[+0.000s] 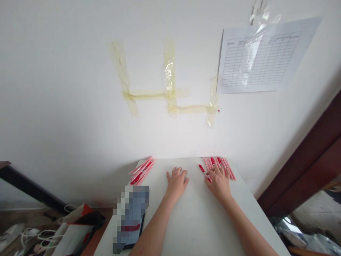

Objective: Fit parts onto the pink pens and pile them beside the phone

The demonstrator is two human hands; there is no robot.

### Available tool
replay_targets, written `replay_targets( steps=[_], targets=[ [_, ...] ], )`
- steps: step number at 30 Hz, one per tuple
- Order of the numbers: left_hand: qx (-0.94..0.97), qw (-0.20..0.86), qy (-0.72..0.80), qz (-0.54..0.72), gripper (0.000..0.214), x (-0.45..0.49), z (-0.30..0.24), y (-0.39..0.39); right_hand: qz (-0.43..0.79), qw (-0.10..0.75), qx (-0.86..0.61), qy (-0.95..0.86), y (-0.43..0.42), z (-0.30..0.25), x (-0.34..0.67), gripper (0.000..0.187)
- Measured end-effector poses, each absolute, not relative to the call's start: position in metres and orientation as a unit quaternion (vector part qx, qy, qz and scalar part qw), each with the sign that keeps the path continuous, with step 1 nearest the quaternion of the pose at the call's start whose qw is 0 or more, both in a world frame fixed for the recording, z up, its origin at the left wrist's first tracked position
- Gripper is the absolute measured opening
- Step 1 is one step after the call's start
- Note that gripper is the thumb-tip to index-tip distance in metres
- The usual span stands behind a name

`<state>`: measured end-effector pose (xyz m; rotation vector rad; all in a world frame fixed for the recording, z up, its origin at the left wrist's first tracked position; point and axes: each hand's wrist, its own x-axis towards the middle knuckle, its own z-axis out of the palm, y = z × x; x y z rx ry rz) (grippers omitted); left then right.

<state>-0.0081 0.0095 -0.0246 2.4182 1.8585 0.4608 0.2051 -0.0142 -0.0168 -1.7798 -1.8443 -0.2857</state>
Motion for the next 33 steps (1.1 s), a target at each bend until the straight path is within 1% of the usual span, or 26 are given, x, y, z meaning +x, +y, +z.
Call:
replay_targets(
  steps=[6, 10, 19, 33],
  targets=[
    [0.785, 0.024, 0.600, 0.150, 0.038, -0.0084, -0.0255, 0.0100, -0.110, 0.225, -0.705, -0.664, -0.0175, -0.0115, 0.2064, 0.012],
    [0.786, 0.019, 0.600, 0.148, 0.038, -0.0085, -0.0259, 0.0101, -0.092, 0.211, -0.707, -0.668, -0.0179, -0.0105, 0.2046, 0.010],
    [0.786, 0.017, 0.601, 0.144, 0.039, -0.0086, -0.0270, 0.0102, -0.062, 0.262, -0.665, -0.697, -0.0193, -0.0133, 0.2072, 0.013],
    [0.786, 0.013, 0.603, 0.136, 0.040, -0.0073, -0.0267, 0.0100, -0.113, 0.269, -0.650, -0.702, -0.0157, -0.0150, 0.1978, 0.018]
  ],
)
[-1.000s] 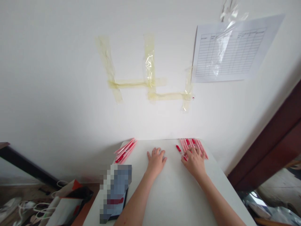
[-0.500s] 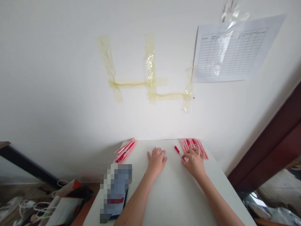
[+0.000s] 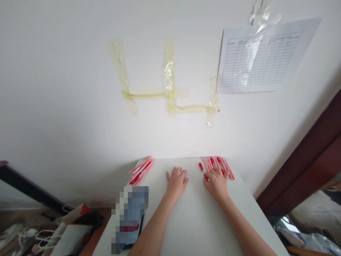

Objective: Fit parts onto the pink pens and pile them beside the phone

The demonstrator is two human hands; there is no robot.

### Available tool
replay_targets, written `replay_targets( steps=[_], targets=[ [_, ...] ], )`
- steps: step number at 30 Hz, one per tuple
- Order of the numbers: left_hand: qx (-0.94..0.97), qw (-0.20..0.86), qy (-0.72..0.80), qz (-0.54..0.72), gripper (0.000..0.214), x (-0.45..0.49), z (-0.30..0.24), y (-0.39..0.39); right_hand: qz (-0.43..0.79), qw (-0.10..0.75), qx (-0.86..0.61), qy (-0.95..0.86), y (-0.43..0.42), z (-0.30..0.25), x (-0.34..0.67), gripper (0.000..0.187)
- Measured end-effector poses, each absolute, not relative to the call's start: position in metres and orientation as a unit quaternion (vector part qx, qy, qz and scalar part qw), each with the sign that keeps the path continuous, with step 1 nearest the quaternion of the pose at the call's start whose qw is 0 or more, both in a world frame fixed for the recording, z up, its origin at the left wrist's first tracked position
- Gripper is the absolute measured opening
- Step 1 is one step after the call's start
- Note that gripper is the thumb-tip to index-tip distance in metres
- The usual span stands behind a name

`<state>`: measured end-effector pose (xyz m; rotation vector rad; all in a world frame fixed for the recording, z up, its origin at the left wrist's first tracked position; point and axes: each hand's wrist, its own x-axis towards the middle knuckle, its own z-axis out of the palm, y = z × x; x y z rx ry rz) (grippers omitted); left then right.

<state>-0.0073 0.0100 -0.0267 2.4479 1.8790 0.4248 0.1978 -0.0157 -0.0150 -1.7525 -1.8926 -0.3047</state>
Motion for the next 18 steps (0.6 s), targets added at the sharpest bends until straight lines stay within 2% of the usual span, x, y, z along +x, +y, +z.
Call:
replay_targets(
  steps=[18],
  targets=[
    [0.783, 0.026, 0.609, 0.127, 0.040, -0.006, -0.020, 0.009, -0.199, 0.235, -0.640, -0.704, -0.003, -0.017, 0.195, 0.025]
  ],
)
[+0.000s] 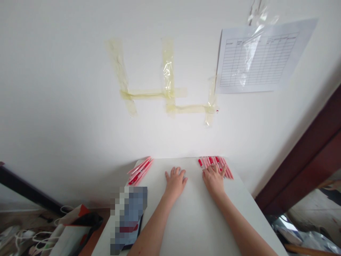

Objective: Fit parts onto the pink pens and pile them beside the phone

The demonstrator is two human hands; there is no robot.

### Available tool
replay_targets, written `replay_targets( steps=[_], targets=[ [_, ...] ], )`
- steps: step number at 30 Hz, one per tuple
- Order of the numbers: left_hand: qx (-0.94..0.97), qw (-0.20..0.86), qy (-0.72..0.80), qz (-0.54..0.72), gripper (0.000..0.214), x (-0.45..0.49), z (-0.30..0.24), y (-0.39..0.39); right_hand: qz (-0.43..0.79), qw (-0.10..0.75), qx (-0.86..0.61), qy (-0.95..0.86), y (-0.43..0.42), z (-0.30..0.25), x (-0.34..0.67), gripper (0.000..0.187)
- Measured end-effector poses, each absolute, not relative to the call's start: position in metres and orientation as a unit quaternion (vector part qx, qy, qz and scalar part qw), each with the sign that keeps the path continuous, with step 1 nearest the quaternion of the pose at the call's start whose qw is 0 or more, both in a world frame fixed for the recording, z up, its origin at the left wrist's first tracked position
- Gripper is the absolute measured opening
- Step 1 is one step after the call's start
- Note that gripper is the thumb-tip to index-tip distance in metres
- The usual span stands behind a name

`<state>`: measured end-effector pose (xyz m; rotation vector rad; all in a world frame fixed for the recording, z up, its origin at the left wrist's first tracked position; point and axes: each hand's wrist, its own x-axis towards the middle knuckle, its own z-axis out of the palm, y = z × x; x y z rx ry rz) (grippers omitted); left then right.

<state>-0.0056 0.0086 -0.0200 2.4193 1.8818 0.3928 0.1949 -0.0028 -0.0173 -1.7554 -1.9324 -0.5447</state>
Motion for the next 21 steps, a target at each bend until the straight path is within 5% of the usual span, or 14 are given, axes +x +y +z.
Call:
replay_targets(
  steps=[21],
  targets=[
    [0.785, 0.023, 0.605, 0.133, 0.038, -0.0075, -0.0233, 0.0090, -0.226, 0.226, -0.679, -0.661, -0.0029, -0.0206, 0.1964, 0.025]
  ],
)
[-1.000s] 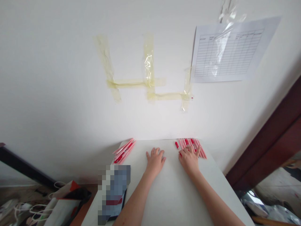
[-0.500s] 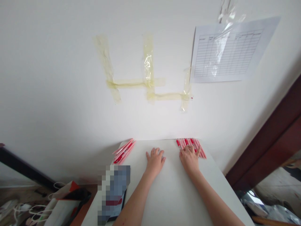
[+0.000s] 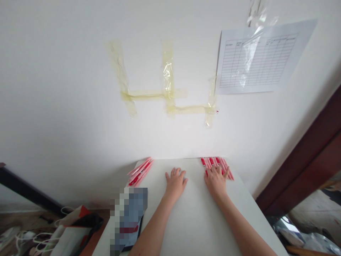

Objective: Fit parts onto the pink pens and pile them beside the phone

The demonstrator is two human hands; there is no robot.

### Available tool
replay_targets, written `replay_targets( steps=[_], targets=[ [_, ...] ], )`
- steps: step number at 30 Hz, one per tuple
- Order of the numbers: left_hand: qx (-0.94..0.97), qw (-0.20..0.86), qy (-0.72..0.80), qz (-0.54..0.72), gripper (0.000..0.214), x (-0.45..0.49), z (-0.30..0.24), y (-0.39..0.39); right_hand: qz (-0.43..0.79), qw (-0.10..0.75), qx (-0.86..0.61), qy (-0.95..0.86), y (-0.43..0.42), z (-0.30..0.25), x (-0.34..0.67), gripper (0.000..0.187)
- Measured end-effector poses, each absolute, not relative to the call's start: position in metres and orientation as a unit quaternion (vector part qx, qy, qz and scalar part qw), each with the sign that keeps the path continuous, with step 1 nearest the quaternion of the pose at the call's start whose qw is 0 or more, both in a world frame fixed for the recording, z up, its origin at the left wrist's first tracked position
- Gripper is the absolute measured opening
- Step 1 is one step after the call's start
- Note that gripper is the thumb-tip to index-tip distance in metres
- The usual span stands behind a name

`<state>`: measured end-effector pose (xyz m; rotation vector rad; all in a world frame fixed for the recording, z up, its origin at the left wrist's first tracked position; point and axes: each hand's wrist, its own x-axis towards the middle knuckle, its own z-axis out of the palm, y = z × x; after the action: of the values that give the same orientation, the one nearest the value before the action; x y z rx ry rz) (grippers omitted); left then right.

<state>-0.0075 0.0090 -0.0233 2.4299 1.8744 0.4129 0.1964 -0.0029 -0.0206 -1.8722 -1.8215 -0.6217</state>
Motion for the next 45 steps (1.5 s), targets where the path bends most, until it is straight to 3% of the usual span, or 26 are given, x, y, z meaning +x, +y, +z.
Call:
replay_targets(
  steps=[11, 21, 27, 36, 45],
  targets=[
    [0.783, 0.023, 0.605, 0.142, 0.037, -0.009, -0.021, 0.008, -0.188, 0.252, -0.677, -0.665, -0.003, -0.020, 0.197, 0.028],
    [0.708, -0.068, 0.682, 0.168, 0.036, -0.016, -0.016, 0.015, -0.086, 0.325, -0.514, -0.789, 0.004, -0.033, 0.200, 0.027],
    [0.577, -0.146, 0.783, 0.179, 0.050, -0.033, -0.012, 0.024, -0.073, 0.330, -0.505, -0.794, 0.007, -0.038, 0.203, 0.026],
    [0.481, -0.141, 0.847, 0.176, 0.066, -0.051, -0.022, 0.041, -0.084, 0.332, -0.515, -0.786, 0.009, -0.041, 0.207, 0.023],
    [0.485, -0.172, 0.834, 0.200, 0.050, -0.048, -0.017, 0.036, -0.071, 0.333, -0.519, -0.784, 0.007, -0.040, 0.204, 0.022]
  ],
)
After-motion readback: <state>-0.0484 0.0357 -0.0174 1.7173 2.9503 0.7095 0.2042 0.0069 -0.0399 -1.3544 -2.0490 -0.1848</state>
